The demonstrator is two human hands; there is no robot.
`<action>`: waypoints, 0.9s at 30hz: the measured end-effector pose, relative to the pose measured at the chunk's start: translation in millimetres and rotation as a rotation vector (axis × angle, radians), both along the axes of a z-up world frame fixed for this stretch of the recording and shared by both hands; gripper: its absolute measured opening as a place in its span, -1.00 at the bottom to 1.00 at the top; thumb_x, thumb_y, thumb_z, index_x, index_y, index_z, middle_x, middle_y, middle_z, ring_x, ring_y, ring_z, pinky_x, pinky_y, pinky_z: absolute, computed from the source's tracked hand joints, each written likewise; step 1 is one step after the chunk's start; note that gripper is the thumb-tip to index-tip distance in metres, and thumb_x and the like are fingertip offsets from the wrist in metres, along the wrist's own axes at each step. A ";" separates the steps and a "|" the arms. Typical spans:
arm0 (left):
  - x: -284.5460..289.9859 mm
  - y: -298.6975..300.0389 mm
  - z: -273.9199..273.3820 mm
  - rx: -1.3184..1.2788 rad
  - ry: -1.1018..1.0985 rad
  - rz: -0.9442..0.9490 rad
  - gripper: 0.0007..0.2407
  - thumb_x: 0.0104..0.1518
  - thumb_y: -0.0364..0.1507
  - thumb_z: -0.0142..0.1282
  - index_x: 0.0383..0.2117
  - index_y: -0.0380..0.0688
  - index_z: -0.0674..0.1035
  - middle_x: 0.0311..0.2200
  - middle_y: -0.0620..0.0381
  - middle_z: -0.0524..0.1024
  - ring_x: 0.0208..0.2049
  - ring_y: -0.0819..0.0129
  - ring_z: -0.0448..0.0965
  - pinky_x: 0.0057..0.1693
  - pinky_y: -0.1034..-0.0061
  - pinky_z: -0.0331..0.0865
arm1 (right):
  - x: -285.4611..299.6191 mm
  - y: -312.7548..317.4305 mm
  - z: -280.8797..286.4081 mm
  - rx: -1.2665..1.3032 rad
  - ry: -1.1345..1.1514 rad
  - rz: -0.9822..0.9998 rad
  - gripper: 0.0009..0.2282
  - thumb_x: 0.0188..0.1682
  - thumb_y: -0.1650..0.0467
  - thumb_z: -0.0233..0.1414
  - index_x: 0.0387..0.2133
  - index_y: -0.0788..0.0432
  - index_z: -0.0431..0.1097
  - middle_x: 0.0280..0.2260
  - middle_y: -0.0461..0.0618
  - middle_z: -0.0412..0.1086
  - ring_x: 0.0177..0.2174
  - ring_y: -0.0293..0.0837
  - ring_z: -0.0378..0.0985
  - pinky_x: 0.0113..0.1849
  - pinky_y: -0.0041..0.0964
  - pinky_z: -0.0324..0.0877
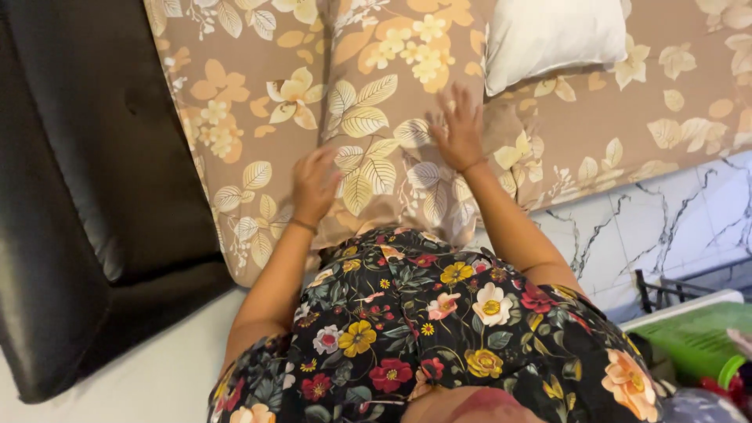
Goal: The person stuffs a white pillow into a floral-patterned pillowcase on a bed, working the pillow deeper into the case by hand, then pulls and smooths the fabric over the pillow and adjusts the corners to seat the pillow fully inside the case.
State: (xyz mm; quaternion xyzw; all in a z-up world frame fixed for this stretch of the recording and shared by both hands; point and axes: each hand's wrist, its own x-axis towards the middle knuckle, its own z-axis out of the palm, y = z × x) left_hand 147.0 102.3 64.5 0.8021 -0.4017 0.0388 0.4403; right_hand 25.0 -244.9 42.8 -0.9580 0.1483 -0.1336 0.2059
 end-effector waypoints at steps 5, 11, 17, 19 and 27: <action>-23.3 -105.2 -16.6 0.294 -0.104 -0.038 -0.46 0.21 -0.04 0.09 0.34 0.20 0.35 0.40 -0.14 0.11 0.42 -0.12 0.00 0.40 -0.17 -0.24 | 40.5 -30.9 17.6 -0.005 -0.204 -0.042 -0.39 0.23 0.11 -0.06 0.49 0.02 -0.06 0.49 0.15 -0.26 0.46 0.23 -0.31 0.35 0.40 -0.35; -44.6 -105.8 -124.7 0.627 0.046 0.038 -0.36 0.17 0.14 -0.12 0.40 0.34 0.19 0.47 0.05 -0.05 0.49 0.08 -0.17 0.39 -0.34 -0.53 | 44.9 -38.3 -116.7 -0.084 0.276 -0.018 -0.30 0.08 0.00 -0.13 0.44 -0.02 -0.12 0.46 0.14 -0.27 0.41 0.21 -0.36 0.25 0.49 -0.52; -59.0 -103.6 -136.3 0.762 0.066 0.198 -0.35 0.14 0.16 -0.16 0.39 0.35 0.19 0.48 0.07 -0.08 0.48 0.11 -0.20 0.34 -0.37 -0.57 | 63.1 -65.4 -152.3 -0.076 0.293 0.103 -0.22 0.04 -0.06 -0.17 0.45 0.04 -0.21 0.46 0.14 -0.32 0.42 0.20 -0.43 0.24 0.46 -0.63; -56.8 -106.9 -135.0 0.763 0.069 0.253 -0.38 0.19 0.15 -0.18 0.39 0.35 0.20 0.48 0.06 -0.09 0.50 0.13 -0.21 0.35 -0.38 -0.58 | 76.5 -76.5 -154.9 -0.053 0.303 0.111 -0.19 0.01 -0.08 -0.15 0.44 0.05 -0.23 0.46 0.13 -0.33 0.43 0.19 -0.44 0.24 0.46 -0.64; -80.0 -89.2 -110.2 0.890 0.280 0.407 -0.30 0.09 0.21 -0.16 0.40 0.40 0.12 0.48 0.06 -0.15 0.50 0.12 -0.30 0.33 -0.39 -0.62 | 83.5 -119.0 -164.0 -0.028 0.074 -0.311 -0.08 -0.04 -0.07 -0.01 0.45 0.14 -0.30 0.46 0.32 -0.31 0.40 0.27 -0.32 0.31 0.20 -0.32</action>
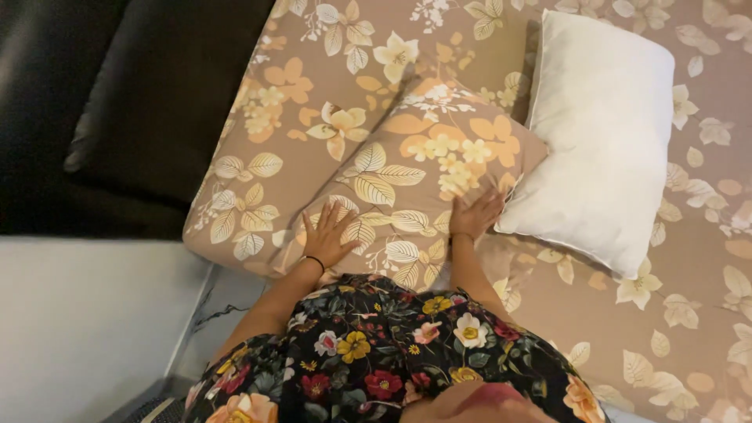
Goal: The person stuffs a white pillow into a floral-patterned pillowcase on a bed, working the pillow deeper into the case by hand, then pulls and smooths the fabric over the pillow and adjusts the corners to seat the pillow fully inside the case.
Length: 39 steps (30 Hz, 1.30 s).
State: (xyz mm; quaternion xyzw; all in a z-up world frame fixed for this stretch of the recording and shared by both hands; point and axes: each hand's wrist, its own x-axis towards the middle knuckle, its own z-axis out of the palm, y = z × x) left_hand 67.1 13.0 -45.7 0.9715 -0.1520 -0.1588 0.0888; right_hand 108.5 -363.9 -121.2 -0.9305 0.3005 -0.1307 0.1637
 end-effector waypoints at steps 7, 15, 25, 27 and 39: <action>-31.4 81.1 -40.9 -0.074 -0.019 0.108 -0.27 0.09 0.23 -0.16 0.40 0.34 0.04 0.50 0.04 -0.23 0.49 0.10 -0.35 0.30 -0.40 -0.50 | 6.5 -77.2 -80.5 0.572 0.035 -0.177 -0.25 0.07 -0.09 -0.37 0.43 0.05 0.18 0.19 0.35 0.34 0.13 0.33 0.36 0.10 0.01 0.22; -65.3 166.2 -48.8 0.054 0.310 0.196 -0.23 0.09 0.22 -0.16 0.42 0.50 -0.17 0.51 0.15 -0.33 0.51 0.11 -0.36 0.35 -0.45 -0.34 | 16.2 -7.0 37.4 0.797 -0.590 -0.094 -0.44 0.14 0.08 -0.10 0.03 0.41 0.42 -0.10 0.20 0.50 -0.12 0.02 0.51 -0.06 -0.12 0.35; -41.5 209.3 -39.4 -0.563 -0.170 0.377 -0.17 0.10 -0.03 0.15 0.48 0.13 -0.04 0.45 -0.29 -0.14 0.43 -0.22 -0.09 0.39 -0.06 0.02 | 43.7 71.5 276.2 1.015 -1.176 0.381 -0.89 0.19 0.42 0.02 -0.32 0.22 0.38 -0.50 -0.22 0.28 -0.52 -0.38 0.19 -0.47 -0.40 0.07; -27.9 205.8 -4.4 -0.895 0.166 0.446 -0.26 0.16 -0.12 0.15 0.46 0.06 0.08 0.35 -0.19 0.25 0.39 0.05 0.28 0.38 0.25 0.23 | 47.7 69.6 302.4 0.680 -1.076 0.730 -0.84 0.19 0.42 0.03 -0.31 0.31 0.47 -0.54 -0.17 0.27 -0.57 -0.29 0.09 -0.51 -0.38 -0.05; -9.3 148.8 207.0 -1.236 0.316 -0.330 -0.50 0.32 -0.22 0.07 0.36 -0.14 0.33 0.43 -0.03 0.25 0.48 0.12 0.19 0.51 0.31 0.05 | -82.0 211.8 71.3 0.067 -0.044 1.567 -0.82 -0.10 0.35 0.16 -0.22 -0.01 0.53 -0.44 0.05 0.50 -0.42 0.10 0.56 -0.30 0.01 0.45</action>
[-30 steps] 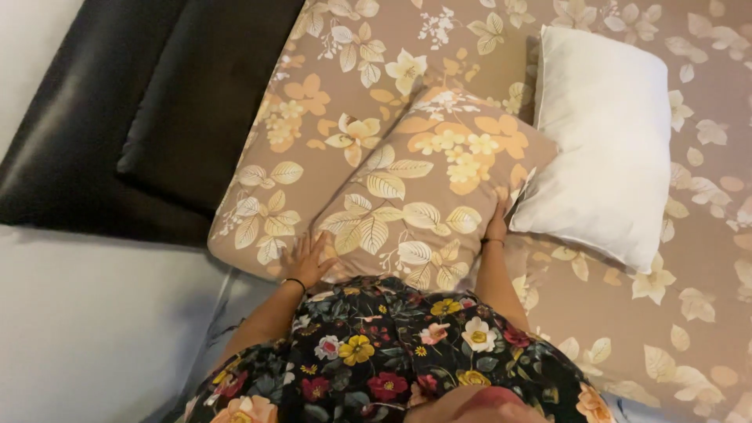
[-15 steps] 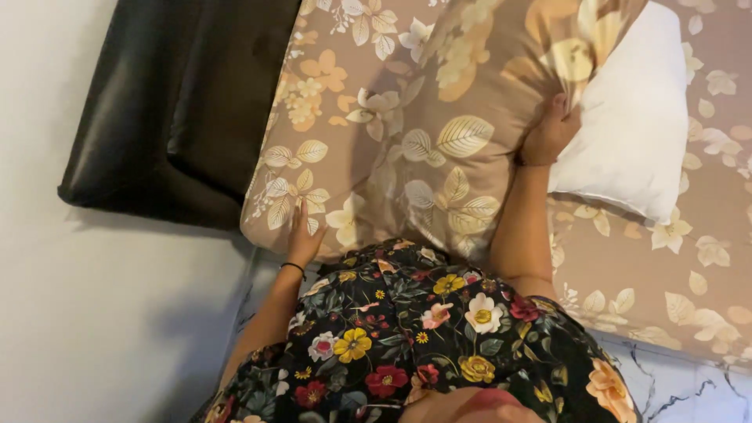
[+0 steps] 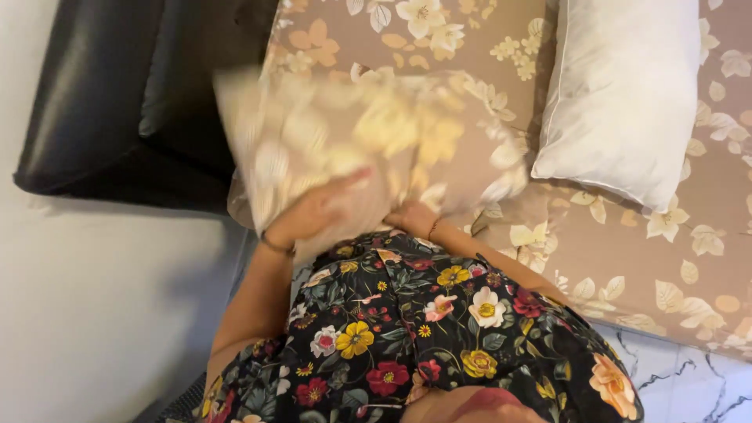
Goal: The person stuffs a white pillow into a floral-patterned pillowcase on a bed, working the pillow deeper into the case by hand, then pulls and smooths the fabric over the pillow and adjusts the corners to seat the pillow fully inside the case.
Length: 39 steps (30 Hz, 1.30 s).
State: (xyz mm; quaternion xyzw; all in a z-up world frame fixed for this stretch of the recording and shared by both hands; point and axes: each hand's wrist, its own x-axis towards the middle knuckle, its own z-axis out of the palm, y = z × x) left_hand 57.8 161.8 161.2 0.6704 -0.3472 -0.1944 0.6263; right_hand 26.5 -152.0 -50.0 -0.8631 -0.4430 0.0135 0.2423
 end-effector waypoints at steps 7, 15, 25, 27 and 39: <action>39.4 -77.6 -94.0 0.863 -0.223 0.480 -0.38 0.15 -0.12 0.10 0.36 0.05 0.25 0.41 -0.12 -0.05 0.43 -0.04 -0.14 0.32 -0.31 -0.32 | 42.8 -1.3 102.3 0.228 0.205 -0.324 -0.64 0.06 0.15 0.04 0.02 0.05 0.42 0.00 0.13 0.44 -0.02 0.17 0.50 0.02 -0.04 0.39; 44.8 -109.8 -191.7 1.226 -0.496 0.440 -0.43 0.25 -0.02 -0.11 0.41 0.28 0.18 0.47 0.09 -0.08 0.48 0.10 -0.17 0.35 -0.40 -0.50 | 68.9 1.3 29.0 -0.266 0.095 -0.337 -0.21 0.06 -0.08 -0.10 0.45 0.03 -0.18 0.43 0.09 -0.17 0.41 0.09 -0.23 0.33 0.26 -0.37; 24.2 -3.0 -168.1 1.268 -0.197 0.879 -0.44 0.29 -0.03 -0.02 0.42 0.23 0.21 0.50 -0.01 -0.03 0.52 0.02 -0.13 0.42 -0.33 -0.47 | 112.6 -208.7 -52.1 -0.195 0.448 -1.032 -0.30 0.10 -0.09 -0.21 0.44 -0.07 -0.09 0.45 0.05 -0.15 0.42 0.05 -0.25 0.31 0.32 -0.27; 16.0 27.1 -174.1 1.256 -0.066 1.085 -0.43 0.30 -0.08 -0.04 0.45 0.19 0.17 0.50 -0.03 -0.06 0.51 0.01 -0.13 0.38 -0.41 -0.47 | 103.2 -239.3 -52.2 -0.451 0.743 -1.210 -0.44 0.16 -0.01 -0.39 0.36 -0.11 0.03 0.46 0.00 -0.23 0.44 0.05 -0.39 0.25 0.54 -0.41; -27.3 -115.6 -190.5 1.016 -0.686 0.463 -0.33 0.07 0.08 0.09 0.34 0.12 0.40 0.38 -0.13 0.17 0.39 0.03 0.06 0.25 -0.49 -0.42 | 78.1 -10.4 34.9 -0.239 0.028 -0.285 -0.40 0.13 0.05 -0.09 0.39 -0.05 0.03 0.42 0.06 -0.14 0.38 0.11 -0.23 0.23 0.48 -0.46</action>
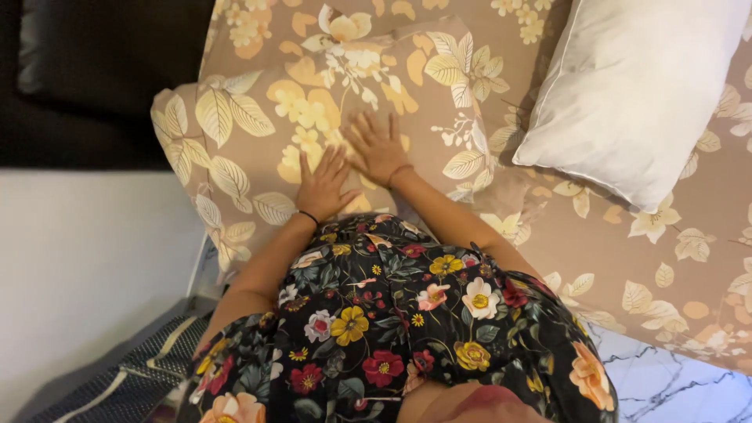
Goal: The person stuffs a white pillow into a floral-patterned pillowcase on a bed, working the pillow deeper into the case by hand, then pulls and smooths the fabric over the pillow and adjusts the corners to seat the pillow fully inside the case.
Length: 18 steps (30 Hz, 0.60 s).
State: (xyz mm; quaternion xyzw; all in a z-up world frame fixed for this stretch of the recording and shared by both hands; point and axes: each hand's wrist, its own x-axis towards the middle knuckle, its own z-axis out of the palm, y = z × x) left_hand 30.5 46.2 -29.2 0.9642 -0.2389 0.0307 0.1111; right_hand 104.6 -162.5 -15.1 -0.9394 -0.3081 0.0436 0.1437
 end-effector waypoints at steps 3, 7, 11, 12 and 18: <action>-15.7 46.2 -17.2 0.085 0.106 0.035 -0.39 0.17 0.08 0.06 0.39 0.36 0.32 0.47 0.09 0.11 0.50 0.19 0.02 0.43 -0.28 -0.26 | 0.4 -12.7 14.6 0.003 0.137 -0.104 -0.34 0.05 -0.05 -0.14 0.41 -0.19 -0.08 0.45 0.01 -0.22 0.42 0.05 -0.31 0.31 0.28 -0.50; -45.0 137.5 -62.7 -0.147 0.247 0.192 -0.34 0.13 0.14 -0.01 0.39 0.31 0.25 0.43 -0.05 0.01 0.46 -0.03 -0.10 0.43 -0.22 -0.20 | 15.7 -56.4 -7.7 -0.116 0.193 -0.342 -0.32 0.05 -0.03 -0.14 0.44 -0.16 -0.12 0.46 0.01 -0.24 0.41 0.08 -0.33 0.30 0.26 -0.54; -43.5 157.1 -39.1 0.088 0.137 0.322 -0.36 0.14 0.11 -0.03 0.40 0.35 0.28 0.49 0.01 0.02 0.50 0.03 -0.11 0.38 -0.39 -0.46 | 25.0 -78.1 -41.8 -0.001 0.054 -0.516 -0.33 0.13 -0.01 -0.13 0.46 -0.08 -0.12 0.47 0.08 -0.26 0.42 0.13 -0.32 0.31 0.28 -0.50; -37.7 154.8 -27.3 0.079 0.173 0.349 -0.37 0.16 0.11 -0.06 0.40 0.36 0.28 0.49 0.01 0.00 0.51 0.02 -0.13 0.39 -0.42 -0.50 | 27.2 -77.0 -42.4 0.005 0.071 -0.582 -0.35 0.15 0.01 -0.13 0.47 -0.07 -0.11 0.47 0.07 -0.25 0.43 0.13 -0.31 0.31 0.34 -0.50; 29.1 130.1 38.9 -0.055 0.158 0.284 -0.38 0.15 0.07 0.01 0.37 0.27 0.29 0.48 -0.07 -0.03 0.49 -0.07 -0.15 0.30 -0.50 -0.54 | -10.0 84.7 -2.2 -0.197 0.112 -0.204 -0.35 0.07 0.05 -0.05 0.39 0.02 0.03 0.44 0.15 -0.15 0.42 0.18 -0.29 0.23 0.55 -0.45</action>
